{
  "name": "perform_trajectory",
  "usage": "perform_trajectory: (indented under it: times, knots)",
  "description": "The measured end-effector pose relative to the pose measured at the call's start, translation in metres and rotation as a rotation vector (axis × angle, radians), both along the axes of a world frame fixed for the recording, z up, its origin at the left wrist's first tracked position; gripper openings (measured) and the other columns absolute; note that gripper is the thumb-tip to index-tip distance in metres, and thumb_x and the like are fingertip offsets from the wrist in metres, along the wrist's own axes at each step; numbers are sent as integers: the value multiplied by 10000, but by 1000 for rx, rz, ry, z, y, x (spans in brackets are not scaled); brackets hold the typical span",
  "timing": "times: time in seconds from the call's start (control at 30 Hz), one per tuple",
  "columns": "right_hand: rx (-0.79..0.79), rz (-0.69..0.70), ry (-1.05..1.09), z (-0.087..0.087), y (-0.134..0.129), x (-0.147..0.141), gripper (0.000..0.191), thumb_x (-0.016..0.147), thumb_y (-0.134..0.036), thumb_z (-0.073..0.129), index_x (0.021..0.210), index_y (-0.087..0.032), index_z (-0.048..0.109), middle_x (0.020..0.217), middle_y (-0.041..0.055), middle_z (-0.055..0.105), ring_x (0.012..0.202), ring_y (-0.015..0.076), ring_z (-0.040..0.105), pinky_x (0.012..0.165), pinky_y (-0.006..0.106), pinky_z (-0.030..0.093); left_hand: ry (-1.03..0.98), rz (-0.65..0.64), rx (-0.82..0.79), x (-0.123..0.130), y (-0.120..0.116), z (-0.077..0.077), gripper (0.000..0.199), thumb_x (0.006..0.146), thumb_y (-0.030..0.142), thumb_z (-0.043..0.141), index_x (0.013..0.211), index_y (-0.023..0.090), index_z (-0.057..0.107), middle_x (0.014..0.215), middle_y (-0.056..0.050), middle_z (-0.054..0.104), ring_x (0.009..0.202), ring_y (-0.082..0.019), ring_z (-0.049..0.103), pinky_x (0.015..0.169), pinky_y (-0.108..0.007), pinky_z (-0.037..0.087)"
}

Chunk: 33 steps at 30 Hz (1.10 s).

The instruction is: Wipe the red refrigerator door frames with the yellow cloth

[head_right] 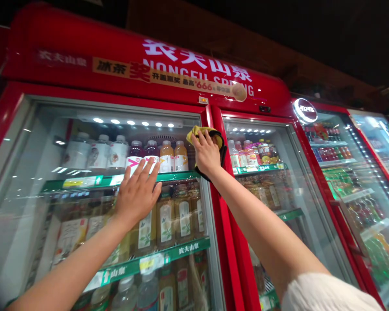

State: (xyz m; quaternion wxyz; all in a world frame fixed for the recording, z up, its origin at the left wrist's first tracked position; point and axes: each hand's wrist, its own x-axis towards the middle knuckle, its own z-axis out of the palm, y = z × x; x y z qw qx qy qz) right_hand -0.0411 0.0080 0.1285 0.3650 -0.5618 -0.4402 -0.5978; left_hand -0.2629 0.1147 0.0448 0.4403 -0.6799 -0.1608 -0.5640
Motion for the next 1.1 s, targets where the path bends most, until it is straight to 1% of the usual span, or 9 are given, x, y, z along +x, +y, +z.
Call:
perform_trajectory:
  times: [0.13,0.27,0.4,0.47,0.6,0.67,0.9,0.97,1.1]
  knots:
    - [-82,-51,-47,-44,-5,-1,665,934,-63,385,1569,-260,383,1665,72,307,1489,295,386,1085,512,488,-2,5,4,0,1,0,630,1018,374,413,1603,196,262,1668,-107,282,1561,-286,221,1288,-548,128]
    - [-53,-37,5,-5,-2,-6,680,919,-48,385,1570,-247,384,1664,104,298,1313,302,587,1090,534,488,-7,10,-2,0,0,-1,627,1018,388,410,1601,204,267,1668,-97,289,1563,-273,217,1288,-535,133]
    - [26,56,150,31,12,-27,650,935,-50,346,1561,-220,398,1661,125,306,1377,313,532,1043,487,531,-5,18,-18,-1,-2,-1,620,1018,378,400,1600,211,269,1669,-85,295,1565,-262,213,1287,-527,132]
    - [35,101,113,13,18,-36,640,943,-56,346,1555,-232,410,1659,91,330,1482,294,403,1107,462,486,-3,19,-31,-1,-3,-1,604,1018,362,391,1592,201,292,1669,-87,296,1562,-267,226,1287,-526,131]
    - [-7,147,-45,-54,22,-35,605,977,-135,364,1542,-344,417,1651,5,357,1535,286,297,1125,529,459,0,-8,-41,0,-4,-1,595,1017,350,383,1589,206,301,1675,-88,278,1564,-274,221,1287,-540,129]
    - [-4,178,-64,-65,22,-28,588,987,-156,368,1531,-371,428,1642,-4,375,1531,294,302,1102,545,477,-2,-25,-32,0,-4,-2,612,1015,346,387,1602,226,263,1677,-78,271,1566,-272,214,1286,-548,133]
    - [224,298,132,23,39,-38,521,1006,-204,334,1489,-300,504,1611,72,423,1510,381,311,1067,633,456,-9,2,-15,0,-4,-3,627,1014,343,387,1611,217,243,1673,-82,275,1563,-280,222,1280,-552,154]
    - [184,289,87,20,41,-49,493,1023,-259,346,1489,-295,501,1618,77,413,1509,379,314,1094,651,414,-4,12,-24,0,-5,-3,605,1017,346,375,1597,201,289,1672,-88,272,1561,-286,227,1282,-553,151]
    - [-8,282,-152,-27,34,-48,465,1047,-271,332,1468,-348,513,1623,1,413,1528,267,308,1167,536,375,0,14,-29,0,-5,-4,582,1020,342,364,1576,173,337,1669,-98,279,1559,-290,234,1286,-550,135]
